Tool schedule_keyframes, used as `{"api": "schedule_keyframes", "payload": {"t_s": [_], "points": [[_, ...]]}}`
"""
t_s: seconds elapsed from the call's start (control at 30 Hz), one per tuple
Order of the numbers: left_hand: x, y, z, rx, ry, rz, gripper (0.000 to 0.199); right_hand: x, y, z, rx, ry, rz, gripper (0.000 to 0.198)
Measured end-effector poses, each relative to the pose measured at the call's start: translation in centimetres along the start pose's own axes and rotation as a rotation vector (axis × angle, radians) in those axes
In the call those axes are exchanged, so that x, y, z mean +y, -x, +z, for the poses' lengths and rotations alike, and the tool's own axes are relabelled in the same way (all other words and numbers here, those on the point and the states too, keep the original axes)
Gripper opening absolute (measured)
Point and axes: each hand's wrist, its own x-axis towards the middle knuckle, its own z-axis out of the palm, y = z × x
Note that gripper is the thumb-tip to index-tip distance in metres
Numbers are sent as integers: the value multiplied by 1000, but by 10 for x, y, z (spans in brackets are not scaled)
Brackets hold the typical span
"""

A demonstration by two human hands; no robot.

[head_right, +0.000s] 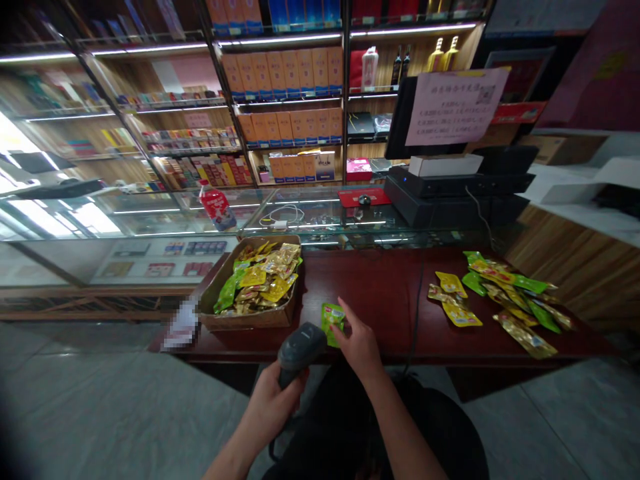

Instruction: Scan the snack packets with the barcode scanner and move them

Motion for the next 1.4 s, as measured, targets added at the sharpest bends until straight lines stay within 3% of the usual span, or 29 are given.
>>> {"api": "schedule_keyframes", "payload": {"t_s": [0.1,0.2,0.33,0.43,0.5,0.6,0.67,0.73,0.8,0.87,1.0,1.13,1.27,1.4], "points": [[1,6,-6,83,9,7,12,-24,-34,29,-19,-320,-23,74],[1,13,-12,154,28,32,14,-64,-77,74,-115,-533,-107,72],[-8,16,-17,212,27,89,19,-117,-116,131,-260,-450,-216,68],[-13,16,-21,216,16,100,19,-128,-120,143,-304,-264,-291,61],[-12,16,-23,207,3,92,21,-114,-114,130,-236,-185,-328,46],[-6,14,-22,176,-8,55,23,-65,-100,82,10,-97,-265,31],[-3,12,-17,135,3,22,23,-23,-92,39,202,54,-142,36],[-3,9,-9,87,23,12,24,18,-85,-4,327,298,82,48],[-5,7,-1,43,44,23,24,53,-80,-42,370,528,343,63],[-7,6,7,14,57,40,23,79,-78,-75,400,693,501,75],[-5,7,15,6,65,33,22,108,-79,-114,414,863,559,80],[2,11,15,6,68,14,21,111,-74,-107,347,955,461,76],[-1,10,15,22,43,5,21,94,-51,-59,237,901,98,58],[-13,-1,15,3,23,-24,18,77,-29,-21,159,642,-150,39]]}}
